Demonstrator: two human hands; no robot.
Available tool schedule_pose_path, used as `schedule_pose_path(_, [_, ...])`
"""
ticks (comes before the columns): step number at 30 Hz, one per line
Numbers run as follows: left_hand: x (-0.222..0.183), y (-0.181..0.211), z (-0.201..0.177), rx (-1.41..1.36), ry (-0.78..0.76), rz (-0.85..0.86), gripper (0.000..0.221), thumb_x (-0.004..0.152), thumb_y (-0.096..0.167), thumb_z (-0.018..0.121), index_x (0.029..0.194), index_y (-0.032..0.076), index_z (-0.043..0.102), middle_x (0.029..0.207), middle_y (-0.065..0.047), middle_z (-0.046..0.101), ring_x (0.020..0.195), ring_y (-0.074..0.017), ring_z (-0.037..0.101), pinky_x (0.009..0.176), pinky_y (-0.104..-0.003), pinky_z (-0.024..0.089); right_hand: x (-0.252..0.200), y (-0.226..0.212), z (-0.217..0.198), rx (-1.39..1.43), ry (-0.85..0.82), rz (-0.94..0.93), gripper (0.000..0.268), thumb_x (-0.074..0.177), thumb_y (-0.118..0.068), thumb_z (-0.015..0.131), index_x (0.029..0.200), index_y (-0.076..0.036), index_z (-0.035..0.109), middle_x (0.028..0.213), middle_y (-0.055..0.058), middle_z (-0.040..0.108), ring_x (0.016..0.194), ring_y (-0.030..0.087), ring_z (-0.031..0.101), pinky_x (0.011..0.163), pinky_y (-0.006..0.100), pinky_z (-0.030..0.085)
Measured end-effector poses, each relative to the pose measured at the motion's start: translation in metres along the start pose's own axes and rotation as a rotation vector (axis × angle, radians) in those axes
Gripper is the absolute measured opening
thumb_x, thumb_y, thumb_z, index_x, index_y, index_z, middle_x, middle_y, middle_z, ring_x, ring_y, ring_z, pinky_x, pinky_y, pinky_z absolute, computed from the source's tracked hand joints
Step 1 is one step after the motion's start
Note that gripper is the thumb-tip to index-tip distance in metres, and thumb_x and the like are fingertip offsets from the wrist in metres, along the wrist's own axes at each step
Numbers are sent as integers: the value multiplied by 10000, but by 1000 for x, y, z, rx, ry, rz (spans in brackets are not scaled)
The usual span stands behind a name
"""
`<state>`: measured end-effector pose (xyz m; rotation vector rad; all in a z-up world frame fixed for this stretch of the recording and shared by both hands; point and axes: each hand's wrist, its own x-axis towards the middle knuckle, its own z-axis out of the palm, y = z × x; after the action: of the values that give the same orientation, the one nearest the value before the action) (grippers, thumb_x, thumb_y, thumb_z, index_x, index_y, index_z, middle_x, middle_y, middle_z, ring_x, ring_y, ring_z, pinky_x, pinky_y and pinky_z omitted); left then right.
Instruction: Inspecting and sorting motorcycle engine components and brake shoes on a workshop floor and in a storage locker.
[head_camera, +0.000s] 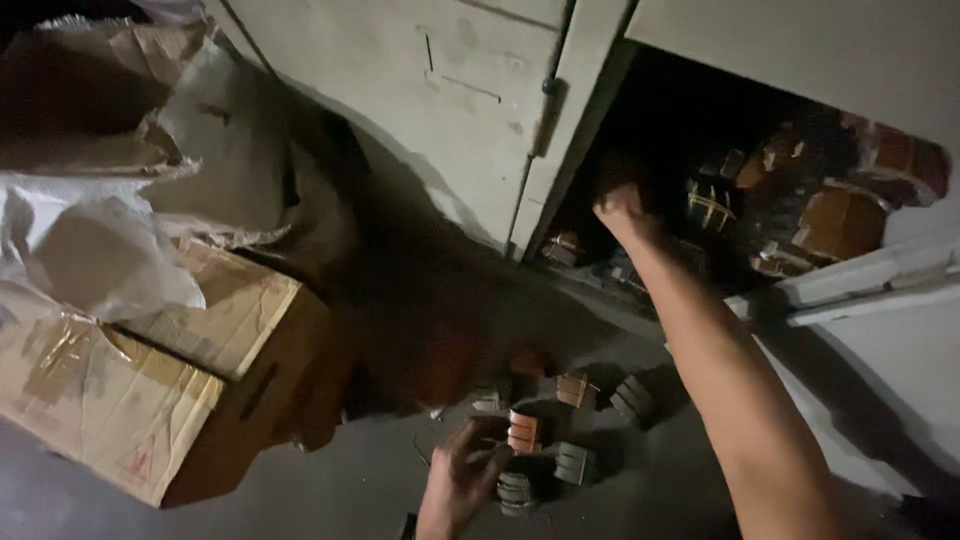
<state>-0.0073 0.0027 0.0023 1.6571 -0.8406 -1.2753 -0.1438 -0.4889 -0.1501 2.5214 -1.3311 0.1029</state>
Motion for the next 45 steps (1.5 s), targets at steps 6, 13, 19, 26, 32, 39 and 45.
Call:
schedule_pose_path(6, [2, -32, 7, 80, -49, 86, 364, 916, 99, 714, 1275, 65, 669, 1202, -126, 782, 1064, -261, 792, 876, -392, 667, -72, -41, -134, 372, -45, 85, 206, 977, -172, 692, 1033, 25, 706, 1063, 242, 688, 1086, 384, 620, 906, 535, 527])
schedule_pose_path(13, [-1, -29, 37, 163, 23, 229, 366, 922, 115, 695, 1276, 33, 651, 1181, -123, 765, 1018, -277, 788, 724, -399, 663, -229, -62, -205, 759, -604, 114, 365, 1028, -245, 588, 1360, -103, 639, 1061, 101, 776, 584, 282, 615, 581, 450, 561])
schedule_pose_path(19, [-13, -36, 37, 171, 45, 281, 351, 932, 105, 688, 1273, 27, 660, 1183, -119, 772, 1039, -272, 790, 811, -388, 650, -303, -39, -89, 817, -532, -19, 287, 967, -120, 602, 1216, 9, 660, 917, 146, 742, 562, 177, 665, 545, 366, 550])
schedule_pose_path(26, [-23, -29, 34, 219, 70, 209, 330, 918, 131, 712, 1235, 41, 680, 1194, -122, 739, 1041, -269, 772, 802, -403, 661, -339, -65, -76, 487, -753, -168, 275, 1039, -272, 610, 1125, -28, 704, 987, 165, 764, 809, 259, 717, 785, 421, 593])
schedule_pose_path(32, [-22, -48, 32, 256, 79, 320, 354, 911, 123, 717, 1251, 29, 688, 1201, -140, 745, 1046, -278, 761, 877, -408, 643, -392, -99, -115, 497, -896, -384, 792, 965, -370, 706, 1523, 35, 316, 1443, 266, 495, 1107, 316, 664, 959, 426, 576])
schedule_pose_path(39, [-30, -35, 28, 135, 59, 319, 356, 935, 120, 685, 1272, 8, 668, 1211, -149, 751, 1058, -283, 769, 880, -412, 641, -429, -83, -58, 719, -1282, 76, 951, 911, -153, 691, 1640, -64, 88, 1457, 204, 464, 1039, 341, 721, 864, 428, 632])
schedule_pose_path(45, [-28, -36, 28, 89, 16, 240, 344, 949, 153, 682, 1267, 23, 665, 1210, -141, 747, 1049, -276, 767, 855, -412, 647, -383, -42, -102, 1154, -875, 146, 528, 822, -279, 833, 1296, -87, 699, 1178, 85, 764, 1025, 191, 733, 849, 320, 605])
